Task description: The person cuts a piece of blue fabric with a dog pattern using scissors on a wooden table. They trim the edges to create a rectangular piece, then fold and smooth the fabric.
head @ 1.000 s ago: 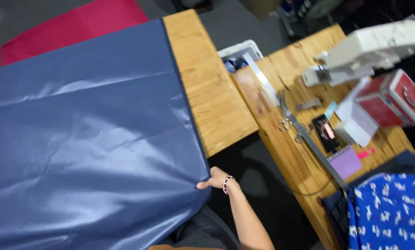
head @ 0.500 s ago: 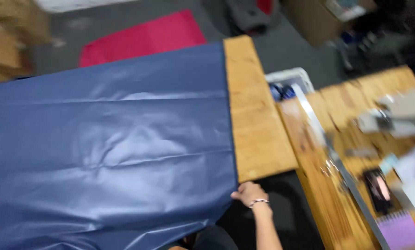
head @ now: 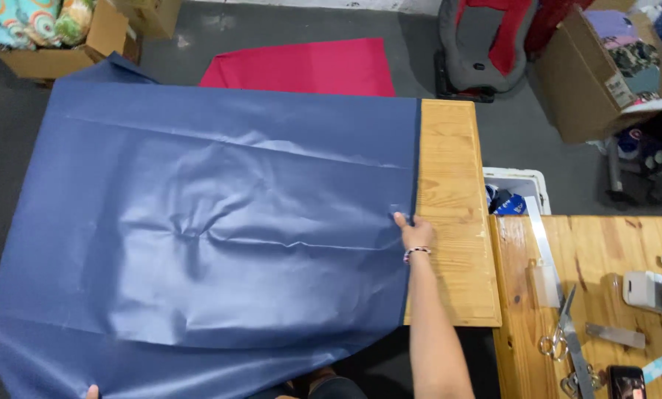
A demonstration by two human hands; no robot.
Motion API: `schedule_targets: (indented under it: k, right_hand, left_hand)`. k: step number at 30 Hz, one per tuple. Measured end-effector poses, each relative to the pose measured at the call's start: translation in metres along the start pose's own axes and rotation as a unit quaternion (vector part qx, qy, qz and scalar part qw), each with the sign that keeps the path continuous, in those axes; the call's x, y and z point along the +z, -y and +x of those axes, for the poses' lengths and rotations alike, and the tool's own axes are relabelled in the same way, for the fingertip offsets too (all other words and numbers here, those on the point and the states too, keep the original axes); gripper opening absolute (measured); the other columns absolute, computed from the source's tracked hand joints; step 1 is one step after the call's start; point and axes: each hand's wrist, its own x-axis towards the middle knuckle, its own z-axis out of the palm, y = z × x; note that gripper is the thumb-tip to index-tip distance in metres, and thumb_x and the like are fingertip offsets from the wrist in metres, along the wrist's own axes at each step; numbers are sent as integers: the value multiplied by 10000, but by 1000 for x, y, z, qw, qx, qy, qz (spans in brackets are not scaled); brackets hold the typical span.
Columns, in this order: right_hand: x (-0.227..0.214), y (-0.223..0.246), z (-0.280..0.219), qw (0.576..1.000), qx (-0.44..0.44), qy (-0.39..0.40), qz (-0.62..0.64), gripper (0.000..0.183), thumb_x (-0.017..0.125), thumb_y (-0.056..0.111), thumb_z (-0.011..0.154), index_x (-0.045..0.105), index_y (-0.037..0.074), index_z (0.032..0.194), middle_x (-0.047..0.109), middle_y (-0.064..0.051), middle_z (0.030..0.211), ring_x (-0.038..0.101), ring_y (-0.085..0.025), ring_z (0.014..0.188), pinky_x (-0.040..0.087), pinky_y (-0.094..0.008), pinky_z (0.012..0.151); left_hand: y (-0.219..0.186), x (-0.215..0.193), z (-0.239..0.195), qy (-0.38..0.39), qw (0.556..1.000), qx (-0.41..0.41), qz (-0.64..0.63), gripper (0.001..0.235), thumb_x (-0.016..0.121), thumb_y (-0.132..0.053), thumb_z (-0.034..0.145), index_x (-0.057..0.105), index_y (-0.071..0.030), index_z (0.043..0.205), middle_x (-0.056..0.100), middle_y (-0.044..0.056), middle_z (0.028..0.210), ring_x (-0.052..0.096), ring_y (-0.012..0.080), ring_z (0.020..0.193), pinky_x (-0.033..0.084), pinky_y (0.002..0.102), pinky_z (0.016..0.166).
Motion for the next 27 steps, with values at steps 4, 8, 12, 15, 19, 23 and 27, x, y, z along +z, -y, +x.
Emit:
schedule_targets:
  k: [4, 8, 12, 15, 19, 23, 27]
  right_hand:
    - [-22, 4, 68, 999, -21, -18, -32, 580, 800, 659, 800, 681, 91, 792, 663, -86, 739, 565, -217, 711, 417, -470, 642]
    - [-75, 63, 143, 994, -42, -45, -88, 708, 760, 726, 885, 500, 117, 633, 432, -74, 611, 357, -258, 634, 295, -532, 565]
    - [-96, 83, 231, 980, -72, -184, -29, 633, 945, 672, 746, 670, 113, 858, 682, -73, 828, 656, -237, 778, 499, -448, 685]
    - [-136, 105, 245, 965, 9, -254, 63, 615, 1063, 535, 620, 748, 197, 1026, 791, -55, 1022, 776, -217, 946, 604, -363, 801]
    - [-172, 96, 257, 957, 80, -271, 59, 659, 1075, 538, 697, 737, 195, 1147, 765, -69, 1171, 752, -214, 1093, 612, -313, 929]
    - [-157, 67, 251, 956, 104, -264, 75, 628, 1048, 495, 753, 746, 163, 1193, 745, -118, 1200, 745, -272, 1099, 611, -386, 930]
    - [-135, 15, 256, 973, 58, -215, 57, 694, 997, 570, 784, 679, 136, 1222, 701, -135, 1225, 686, -322, 1107, 514, -432, 940]
  left_hand:
    - [36, 17, 2, -43, 999, -13, -9, 908, 741, -368, 814, 405, 44, 1550, 411, 163, 1587, 339, 261, 1476, 159, 365, 1254]
    - [66, 57, -17, 202, 876, 416, 141, 920, 675, 66, 711, 384, -91, 1569, 367, 80, 1650, 327, 184, 1514, 134, 318, 1274]
    - [17, 160, -66, 148, 884, -111, -429, 390, 737, -224, 853, 638, -187, 1229, 699, 26, 1207, 661, 177, 1082, 534, 458, 1020]
    - [-10, 187, -107, 168, 879, -121, -429, 417, 784, -233, 809, 665, -153, 1201, 727, 72, 1152, 691, 227, 1003, 581, 478, 915]
    - [-12, 184, -161, 197, 875, -128, -423, 374, 766, -138, 837, 674, -49, 1189, 739, 148, 1116, 701, 268, 953, 595, 460, 851]
    - [55, 171, -95, 175, 832, -160, -502, 246, 792, -158, 842, 669, -112, 1050, 752, 77, 960, 719, 201, 808, 626, 367, 743]
    - [38, 132, -96, -97, 938, -153, -297, 603, 772, -307, 872, 470, -141, 1367, 535, 109, 1361, 529, 283, 1224, 455, 477, 1052]
